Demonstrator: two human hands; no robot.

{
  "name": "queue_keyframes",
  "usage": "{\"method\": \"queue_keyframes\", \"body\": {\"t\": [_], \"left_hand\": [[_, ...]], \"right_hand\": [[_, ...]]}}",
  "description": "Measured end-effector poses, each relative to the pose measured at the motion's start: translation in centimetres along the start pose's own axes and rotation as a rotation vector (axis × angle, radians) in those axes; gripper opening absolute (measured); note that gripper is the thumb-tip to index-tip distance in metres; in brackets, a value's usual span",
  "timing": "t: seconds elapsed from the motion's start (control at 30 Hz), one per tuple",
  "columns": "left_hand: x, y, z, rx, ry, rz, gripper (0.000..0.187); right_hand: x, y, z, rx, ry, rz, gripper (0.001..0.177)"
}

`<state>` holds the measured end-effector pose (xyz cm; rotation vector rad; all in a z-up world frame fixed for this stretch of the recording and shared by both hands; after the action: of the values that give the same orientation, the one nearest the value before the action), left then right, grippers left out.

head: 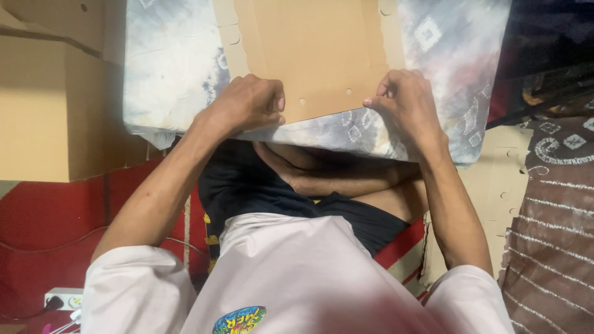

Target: Folding a flat cardboard sheet into a box shape by creasing and tucking flaps.

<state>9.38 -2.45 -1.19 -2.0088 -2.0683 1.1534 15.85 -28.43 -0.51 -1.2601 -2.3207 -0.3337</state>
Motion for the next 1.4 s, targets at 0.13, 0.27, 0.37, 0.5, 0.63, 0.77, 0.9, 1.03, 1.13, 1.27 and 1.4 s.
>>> {"method": "queue_keyframes", "body": {"t": [0.13, 0.27, 0.37, 0.5, 0.63, 0.77, 0.9, 1.03, 1.13, 1.27, 1.4], "left_hand": [[-0.4, -0.5, -0.3, 0.041, -0.012, 0.004, 0.016], [-0.3, -0.1, -0.1, 0.015, 0.000, 0.014, 0.015], [-0.1, 0.3, 0.5, -0.001, 0.039, 0.020, 0.015], [0.2, 1.7, 2.3, 0.026, 0.131, 0.050, 0.032], [0.3, 1.9, 2.2, 0.019, 0.139, 0.054, 0.034], [0.1, 1.0, 1.4, 0.051, 0.103, 0.050, 0.031], [-0.2, 1.0, 0.9, 0.046, 0.082, 0.073, 0.028], [-0.4, 0.8, 0.8, 0.056, 0.113, 0.061, 0.025], [-0.1, 0.7, 0.8, 0.037, 0.106, 0.061, 0.024], [-0.2, 0.4, 1.0, 0.036, 0.097, 0.056, 0.023], [-0.2, 0.1, 0.9, 0.048, 0.095, 0.039, 0.022]], "right_hand": [[-0.1, -0.3, -0.6, 0.016, 0.003, 0.041, 0.029], [0.8, -0.4, -1.3, 0.036, -0.011, 0.070, 0.027], [2.3, -0.6, -1.5, 0.047, -0.001, 0.093, 0.024], [3.6, -0.7, 0.9, 0.000, 0.010, -0.120, 0.017], [9.4, 1.3, 4.7, -0.020, 0.134, -0.245, 0.018], [12.1, 2.6, 7.5, -0.006, 0.172, -0.256, 0.025], [12.5, 2.9, 7.6, 0.035, 0.080, -0.189, 0.026], [11.8, 3.0, 8.2, 0.043, 0.094, -0.185, 0.027], [10.8, 2.9, 7.9, 0.054, 0.098, -0.192, 0.030], [7.9, 2.2, 5.0, 0.038, 0.095, -0.120, 0.033], [2.9, 1.0, 2.4, 0.010, 0.088, 0.022, 0.038]]}}
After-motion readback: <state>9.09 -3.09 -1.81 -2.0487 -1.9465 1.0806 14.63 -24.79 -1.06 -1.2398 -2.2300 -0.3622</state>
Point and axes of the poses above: each hand's wrist, its own y-axis towards the middle knuckle, its own z-axis out of the palm, x = y × z, the point moved 9 cm from there along y, towards the middle knuckle, and after that the axes turned 8 degrees about -z, right-handed, at the moved point
